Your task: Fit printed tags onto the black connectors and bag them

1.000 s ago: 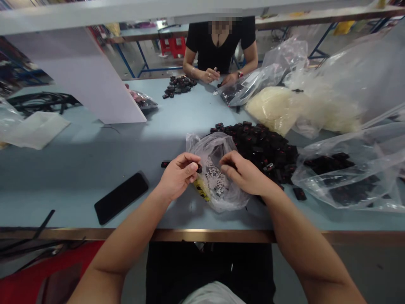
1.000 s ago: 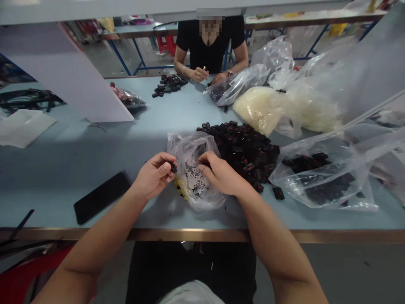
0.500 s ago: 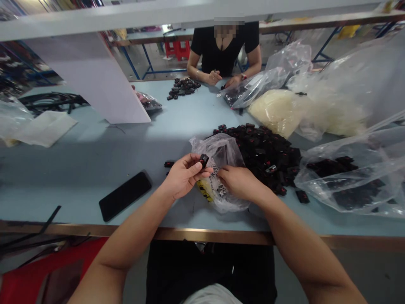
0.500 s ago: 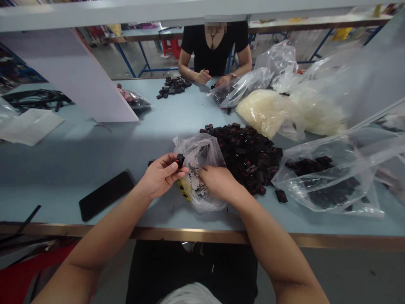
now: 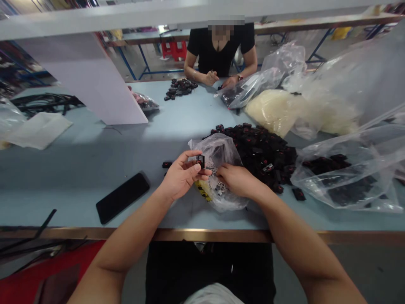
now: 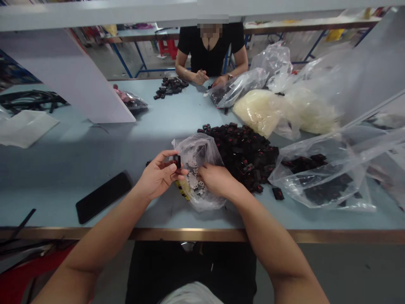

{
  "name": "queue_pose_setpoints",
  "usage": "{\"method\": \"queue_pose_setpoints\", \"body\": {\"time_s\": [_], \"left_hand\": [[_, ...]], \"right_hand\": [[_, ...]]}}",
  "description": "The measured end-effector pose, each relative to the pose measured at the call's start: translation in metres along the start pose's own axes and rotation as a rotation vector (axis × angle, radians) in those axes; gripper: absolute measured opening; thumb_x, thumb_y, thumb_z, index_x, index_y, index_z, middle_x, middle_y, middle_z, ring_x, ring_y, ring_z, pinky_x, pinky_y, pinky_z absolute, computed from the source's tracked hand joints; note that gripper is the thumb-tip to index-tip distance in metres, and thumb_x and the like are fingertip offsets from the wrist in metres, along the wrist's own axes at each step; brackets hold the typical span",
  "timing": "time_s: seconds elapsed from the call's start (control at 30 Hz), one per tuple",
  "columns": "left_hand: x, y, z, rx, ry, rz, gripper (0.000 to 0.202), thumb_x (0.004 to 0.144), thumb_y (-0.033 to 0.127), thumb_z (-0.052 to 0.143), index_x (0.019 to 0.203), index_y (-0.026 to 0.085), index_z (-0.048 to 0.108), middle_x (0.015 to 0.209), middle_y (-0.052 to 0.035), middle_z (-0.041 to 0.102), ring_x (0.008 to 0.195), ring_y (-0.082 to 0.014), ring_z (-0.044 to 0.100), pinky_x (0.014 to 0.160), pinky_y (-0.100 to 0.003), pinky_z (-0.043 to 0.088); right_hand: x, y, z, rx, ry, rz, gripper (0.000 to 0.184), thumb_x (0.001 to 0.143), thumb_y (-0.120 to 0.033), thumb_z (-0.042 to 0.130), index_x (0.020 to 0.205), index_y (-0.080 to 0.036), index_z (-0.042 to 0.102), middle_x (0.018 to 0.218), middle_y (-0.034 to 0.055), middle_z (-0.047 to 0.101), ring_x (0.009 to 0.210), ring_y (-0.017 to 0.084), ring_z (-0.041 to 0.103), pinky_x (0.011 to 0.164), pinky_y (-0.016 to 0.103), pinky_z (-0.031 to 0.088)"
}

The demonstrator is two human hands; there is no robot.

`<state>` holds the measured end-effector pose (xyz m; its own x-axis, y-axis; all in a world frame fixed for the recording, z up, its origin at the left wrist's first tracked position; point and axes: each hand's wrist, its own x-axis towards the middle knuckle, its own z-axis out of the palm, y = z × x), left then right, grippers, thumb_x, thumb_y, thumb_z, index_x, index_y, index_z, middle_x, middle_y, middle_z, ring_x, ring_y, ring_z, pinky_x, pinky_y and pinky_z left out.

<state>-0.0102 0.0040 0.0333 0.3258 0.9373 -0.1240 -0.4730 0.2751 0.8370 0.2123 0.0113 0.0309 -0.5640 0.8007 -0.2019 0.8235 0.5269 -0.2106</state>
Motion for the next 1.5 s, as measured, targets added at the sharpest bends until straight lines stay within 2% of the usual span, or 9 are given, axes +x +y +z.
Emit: {"method": "queue_pose_setpoints", "body": {"time_s": [0.07,0.17,0.3,0.37,0.57,0.77,1.0,1.23,1.5], "left_hand": [[0.0,0.001,0.001,0.005,-0.001,-0.003,0.049,0.077,0.027,0.094,0.116,0.021,0.065,0.086,-0.0007,0.077,0.08,-0.0218,0.082,0.068,-0.029,0.066],[0.0,0.003,0.003,0.003,0.001,-0.002,0.049,0.075,0.026,0.095,0.114,0.021,0.065,0.085,-0.0007,0.077,0.077,-0.0199,0.08,0.065,-0.027,0.065],[0.0,0.003,0.004,0.012,-0.004,-0.012,0.049,0.075,0.027,0.095,0.114,0.022,0.065,0.083,0.0001,0.076,0.072,-0.0177,0.078,0.063,-0.026,0.064],[0.0,0.003,0.004,0.02,-0.007,-0.017,0.049,0.075,0.027,0.095,0.114,0.022,0.065,0.083,0.0002,0.076,0.072,-0.0173,0.078,0.063,-0.026,0.064],[0.002,0.001,0.001,0.03,-0.011,-0.019,0.049,0.076,0.026,0.094,0.114,0.022,0.064,0.086,-0.0013,0.078,0.073,-0.018,0.078,0.064,-0.027,0.064],[0.0,-0.005,0.002,0.044,-0.008,-0.039,0.048,0.075,0.025,0.094,0.111,0.02,0.063,0.088,-0.0039,0.08,0.076,-0.0198,0.08,0.066,-0.028,0.065],[-0.002,-0.011,0.005,0.07,-0.044,-0.027,0.049,0.075,0.028,0.095,0.111,0.021,0.062,0.088,-0.0023,0.08,0.076,-0.0194,0.08,0.068,-0.029,0.066],[-0.004,-0.015,0.008,0.119,-0.066,-0.028,0.05,0.075,0.031,0.095,0.11,0.022,0.061,0.086,-0.0012,0.08,0.074,-0.0181,0.079,0.071,-0.03,0.066],[-0.006,-0.019,0.009,0.146,-0.071,-0.023,0.047,0.075,0.028,0.095,0.107,0.023,0.061,0.084,-0.0002,0.079,0.074,-0.0191,0.08,0.071,-0.031,0.066]], "right_hand": [[-0.001,0.003,-0.001,0.038,0.007,-0.002,0.019,0.106,-0.027,0.059,0.117,-0.016,0.07,0.121,0.0123,0.073,0.101,0.025,0.073,0.075,0.03,0.046],[-0.002,0.004,-0.004,0.057,-0.048,-0.027,0.033,0.095,-0.033,0.077,0.123,-0.019,0.069,0.127,0.0108,0.072,0.1,0.026,0.073,0.072,0.029,0.046],[0.0,0.002,-0.003,0.03,-0.063,-0.029,0.014,0.102,-0.026,0.063,0.109,-0.017,0.072,0.114,0.0113,0.076,0.092,0.025,0.073,0.067,0.029,0.042],[0.001,0.003,-0.001,0.061,-0.031,-0.04,0.017,0.104,-0.021,0.057,0.103,-0.017,0.073,0.108,0.0114,0.076,0.091,0.025,0.073,0.069,0.029,0.042],[0.004,0.018,0.005,0.402,0.144,-0.092,0.015,0.098,-0.013,0.058,0.098,-0.017,0.072,0.095,0.0069,0.077,0.086,0.02,0.068,0.078,0.028,0.045],[0.001,0.017,0.001,0.877,0.386,-0.02,0.009,0.088,-0.026,0.067,0.089,-0.02,0.074,0.087,0.0024,0.076,0.081,0.019,0.067,0.077,0.029,0.05],[-0.007,0.002,-0.007,1.15,0.48,0.036,0.018,0.083,-0.035,0.079,0.093,-0.022,0.081,0.089,0.0027,0.079,0.083,0.019,0.068,0.08,0.033,0.053],[-0.006,-0.008,-0.002,1.356,0.457,0.103,0.025,0.08,-0.042,0.083,0.089,-0.019,0.078,0.076,0.0017,0.071,0.073,0.017,0.063,0.059,0.026,0.046],[-0.004,-0.009,-0.001,1.361,0.459,0.068,0.025,0.074,-0.04,0.088,0.082,-0.019,0.078,0.078,0.0018,0.075,0.071,0.016,0.065,0.072,0.031,0.053]]}}
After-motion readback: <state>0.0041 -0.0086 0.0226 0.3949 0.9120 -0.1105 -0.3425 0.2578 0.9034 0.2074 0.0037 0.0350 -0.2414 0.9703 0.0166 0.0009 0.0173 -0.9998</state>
